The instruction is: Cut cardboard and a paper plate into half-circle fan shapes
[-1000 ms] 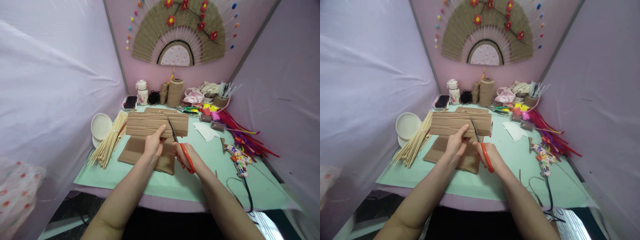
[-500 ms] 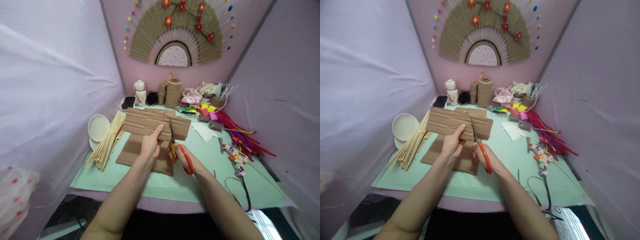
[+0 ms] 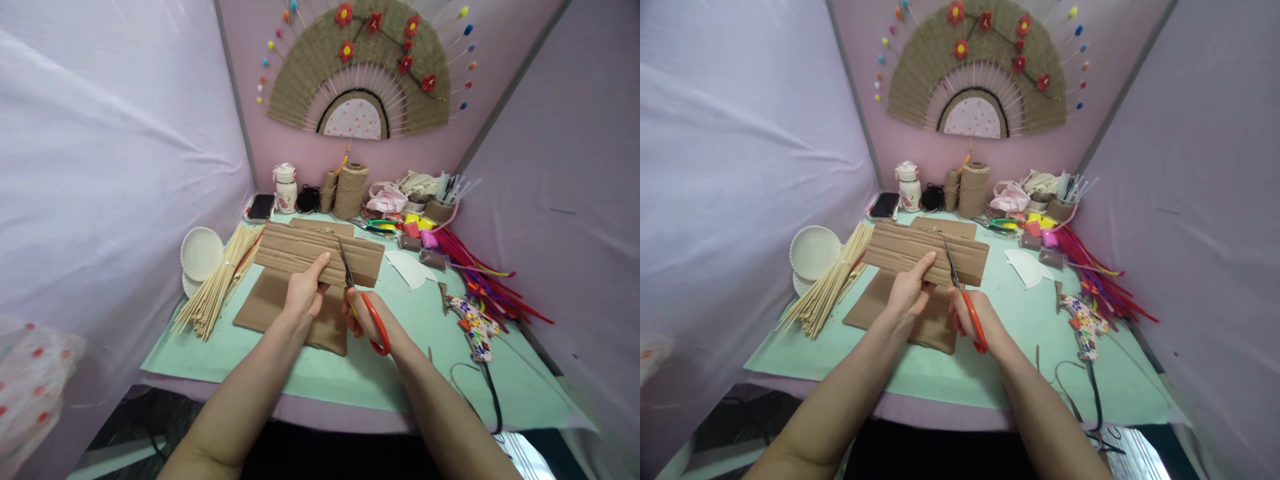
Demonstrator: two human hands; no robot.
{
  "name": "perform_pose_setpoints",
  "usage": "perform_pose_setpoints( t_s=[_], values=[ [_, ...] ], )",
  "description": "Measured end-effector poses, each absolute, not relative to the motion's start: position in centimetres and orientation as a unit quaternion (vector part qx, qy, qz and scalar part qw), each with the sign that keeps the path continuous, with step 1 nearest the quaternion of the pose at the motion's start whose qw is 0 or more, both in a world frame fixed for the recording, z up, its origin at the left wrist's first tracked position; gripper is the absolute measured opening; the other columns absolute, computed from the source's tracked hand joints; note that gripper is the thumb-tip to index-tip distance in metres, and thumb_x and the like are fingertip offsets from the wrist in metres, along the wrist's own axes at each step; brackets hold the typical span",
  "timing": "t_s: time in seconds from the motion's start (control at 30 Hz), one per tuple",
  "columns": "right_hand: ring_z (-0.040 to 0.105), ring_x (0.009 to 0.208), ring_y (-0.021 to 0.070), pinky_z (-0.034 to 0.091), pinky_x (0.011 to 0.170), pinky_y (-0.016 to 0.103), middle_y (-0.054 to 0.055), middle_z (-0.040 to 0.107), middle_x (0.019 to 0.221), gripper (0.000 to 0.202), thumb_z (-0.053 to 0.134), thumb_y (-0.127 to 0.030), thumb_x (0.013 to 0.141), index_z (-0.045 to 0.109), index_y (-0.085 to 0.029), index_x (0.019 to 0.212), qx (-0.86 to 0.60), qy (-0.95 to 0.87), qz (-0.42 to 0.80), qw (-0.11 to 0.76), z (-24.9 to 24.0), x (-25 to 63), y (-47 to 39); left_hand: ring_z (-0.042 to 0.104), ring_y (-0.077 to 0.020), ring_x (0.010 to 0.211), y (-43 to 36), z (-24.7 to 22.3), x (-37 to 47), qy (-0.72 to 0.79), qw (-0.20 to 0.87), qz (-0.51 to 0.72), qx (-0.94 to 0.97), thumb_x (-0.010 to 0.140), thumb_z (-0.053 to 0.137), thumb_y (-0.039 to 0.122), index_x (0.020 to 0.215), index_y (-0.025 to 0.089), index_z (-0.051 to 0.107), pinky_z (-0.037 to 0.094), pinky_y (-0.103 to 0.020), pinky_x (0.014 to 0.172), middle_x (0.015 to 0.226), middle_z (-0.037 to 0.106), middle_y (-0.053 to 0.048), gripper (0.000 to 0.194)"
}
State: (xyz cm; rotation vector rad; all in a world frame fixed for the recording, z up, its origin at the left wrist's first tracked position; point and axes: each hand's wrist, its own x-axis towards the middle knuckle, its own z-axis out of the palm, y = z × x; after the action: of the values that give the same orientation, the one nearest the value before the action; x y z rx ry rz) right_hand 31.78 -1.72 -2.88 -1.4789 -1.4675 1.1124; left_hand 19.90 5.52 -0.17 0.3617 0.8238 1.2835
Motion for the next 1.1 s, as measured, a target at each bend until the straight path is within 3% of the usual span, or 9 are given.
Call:
perform_pose_setpoints(
  t_s=[0.3,0.5,0.83,1.1],
  values=[
    [0.051,0.036,0.0133,0.041,0.041,0.025,0.003,0.054,0.043,0.077,0.023,-0.087,0.077,0.055,-0.018,0.064,-0.579,-0.567,0.42,0.408,-3.32,31.37,-1.54,0.069,-0.0143,0.069,5.23,0.3,19.78,0.37,0.706,0.583,0.158,0.064,0.082,0.011,0.076,0.008,0.072,0.058,-0.024,0.064,0.079,0.074,-0.008,0.016],
    [0.047,0.033,0.0114,0.038,0.039,0.023,0.0,0.05,0.038,0.072,0.023,-0.079,0.085,0.053,-0.019,0.059,-0.579,-0.57,0.425,0.399,-3.28,31.36,-1.87,0.068,-0.0142,0.068,5.08,0.52,19.79,0.373,0.707,0.58,0.156,0.064,0.082,0.011,0.076,0.009,0.071,0.057,-0.023,0.062,0.078,0.074,-0.007,0.016],
    [0.042,0.027,0.0116,0.032,0.033,0.023,0.0,0.045,0.031,0.071,0.025,-0.081,0.083,0.05,-0.02,0.055,-0.614,-0.556,0.425,0.365,-2.44,31.41,-2.09,0.068,-0.0136,0.065,5.17,0.53,19.78,0.355,0.727,0.574,0.13,0.062,0.082,0.011,0.078,0.012,0.07,0.055,-0.02,0.055,0.076,0.073,-0.005,0.02],
    [0.046,0.036,0.0121,0.038,0.04,0.025,-0.001,0.048,0.041,0.073,0.028,-0.087,0.075,0.051,-0.02,0.061,-0.56,-0.541,0.442,0.445,-2.96,31.12,-1.65,0.069,-0.0149,0.07,4.82,0.59,20.05,0.37,0.705,0.576,0.186,0.06,0.084,0.013,0.079,0.01,0.072,0.057,-0.024,0.064,0.081,0.075,-0.007,0.023]
  ],
)
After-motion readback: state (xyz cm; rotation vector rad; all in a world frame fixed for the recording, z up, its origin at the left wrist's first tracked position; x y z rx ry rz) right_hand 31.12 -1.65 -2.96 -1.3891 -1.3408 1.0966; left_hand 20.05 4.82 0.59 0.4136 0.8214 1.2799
